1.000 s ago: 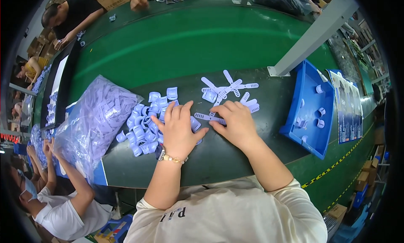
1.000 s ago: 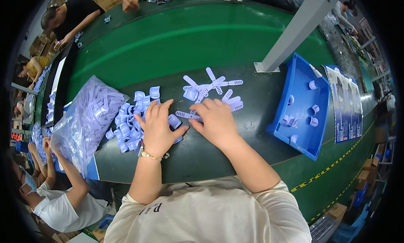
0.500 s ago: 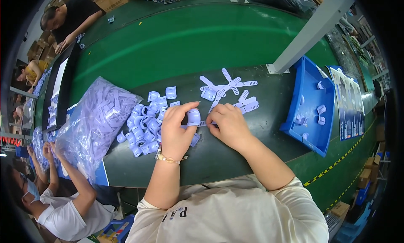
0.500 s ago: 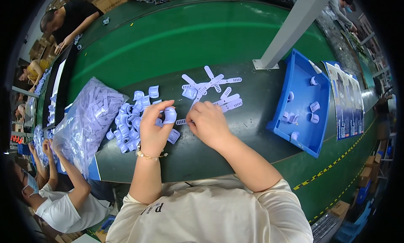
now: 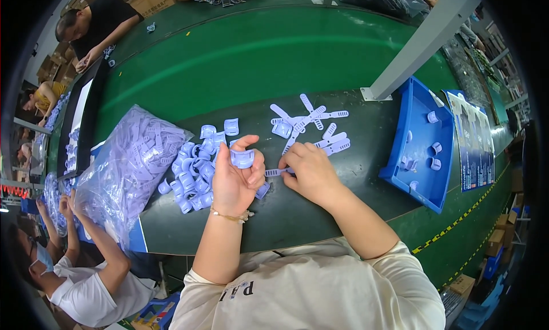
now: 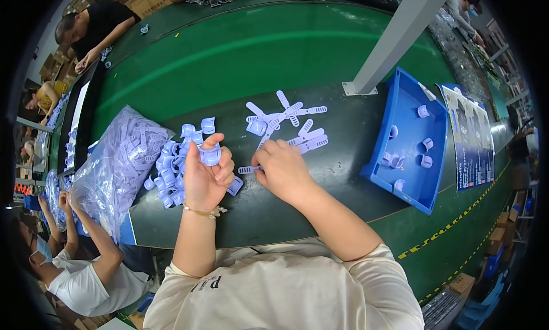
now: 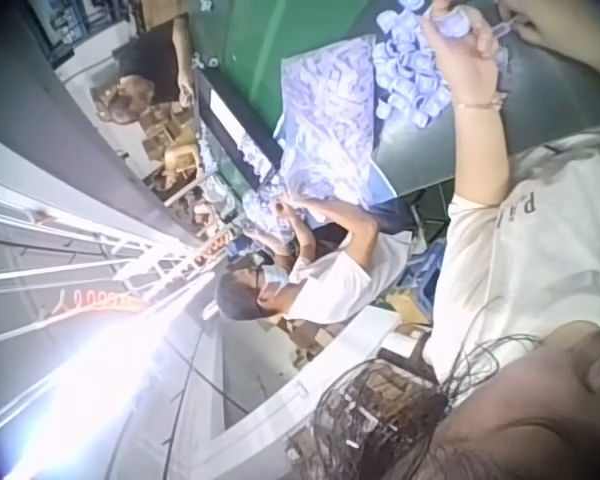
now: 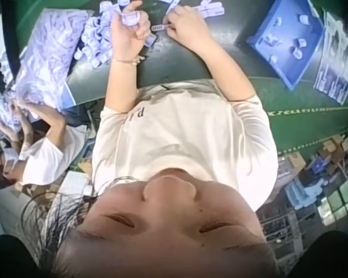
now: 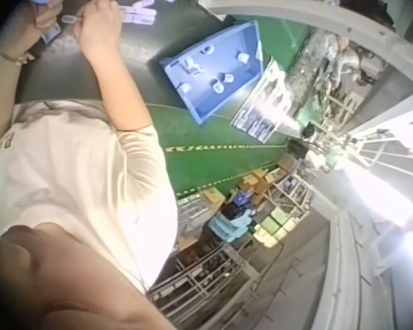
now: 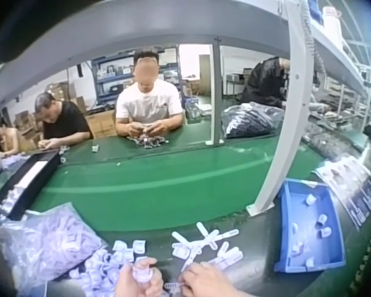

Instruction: Manually assembling small purple plastic components and placing them into a blue sorting tray on a factory production line.

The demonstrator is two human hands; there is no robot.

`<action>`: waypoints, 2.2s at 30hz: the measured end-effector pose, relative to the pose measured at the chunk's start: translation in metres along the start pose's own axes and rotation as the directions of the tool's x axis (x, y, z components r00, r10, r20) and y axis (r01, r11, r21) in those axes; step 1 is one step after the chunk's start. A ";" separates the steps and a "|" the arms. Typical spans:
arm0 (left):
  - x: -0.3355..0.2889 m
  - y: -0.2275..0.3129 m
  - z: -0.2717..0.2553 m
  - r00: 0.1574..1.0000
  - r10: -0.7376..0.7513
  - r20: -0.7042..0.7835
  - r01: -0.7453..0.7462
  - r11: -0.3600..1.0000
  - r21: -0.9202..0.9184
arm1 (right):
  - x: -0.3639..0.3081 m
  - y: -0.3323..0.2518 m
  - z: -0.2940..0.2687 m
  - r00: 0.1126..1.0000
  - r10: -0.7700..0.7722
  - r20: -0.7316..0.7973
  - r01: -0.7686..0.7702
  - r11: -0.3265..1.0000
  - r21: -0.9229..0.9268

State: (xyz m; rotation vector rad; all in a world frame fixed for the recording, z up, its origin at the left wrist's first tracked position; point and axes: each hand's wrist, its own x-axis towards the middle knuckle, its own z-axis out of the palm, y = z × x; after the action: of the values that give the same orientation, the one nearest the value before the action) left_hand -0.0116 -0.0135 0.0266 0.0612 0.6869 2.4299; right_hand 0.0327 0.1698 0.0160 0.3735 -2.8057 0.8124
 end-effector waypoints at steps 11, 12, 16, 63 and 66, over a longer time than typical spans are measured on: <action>0.002 -0.002 0.005 0.967 0.126 -0.222 -0.096 0.985 0.142 | 0.000 0.000 0.003 0.997 -0.071 -0.036 0.072 0.997 0.021; 0.002 -0.002 -0.004 0.961 0.193 -0.200 -0.162 0.973 0.162 | 0.002 0.001 0.002 0.997 -0.054 -0.048 0.057 0.997 0.061; 0.001 -0.003 0.000 0.947 0.281 -0.154 -0.247 0.947 0.206 | 0.004 0.000 -0.009 0.995 0.072 -0.074 -0.044 0.942 0.333; -0.001 -0.023 0.017 0.986 0.161 -0.047 -0.146 0.962 0.231 | -0.003 -0.009 -0.003 0.911 0.130 0.391 -0.400 0.052 0.915; 0.000 -0.023 0.015 0.984 0.175 -0.034 -0.162 0.958 0.237 | -0.002 -0.009 -0.003 0.909 0.127 0.396 -0.404 0.048 0.913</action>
State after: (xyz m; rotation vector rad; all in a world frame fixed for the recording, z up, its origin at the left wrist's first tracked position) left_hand 0.0039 0.0089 0.0281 0.1537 1.0284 2.5078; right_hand 0.0382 0.1643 0.0229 0.0296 -1.8650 2.9257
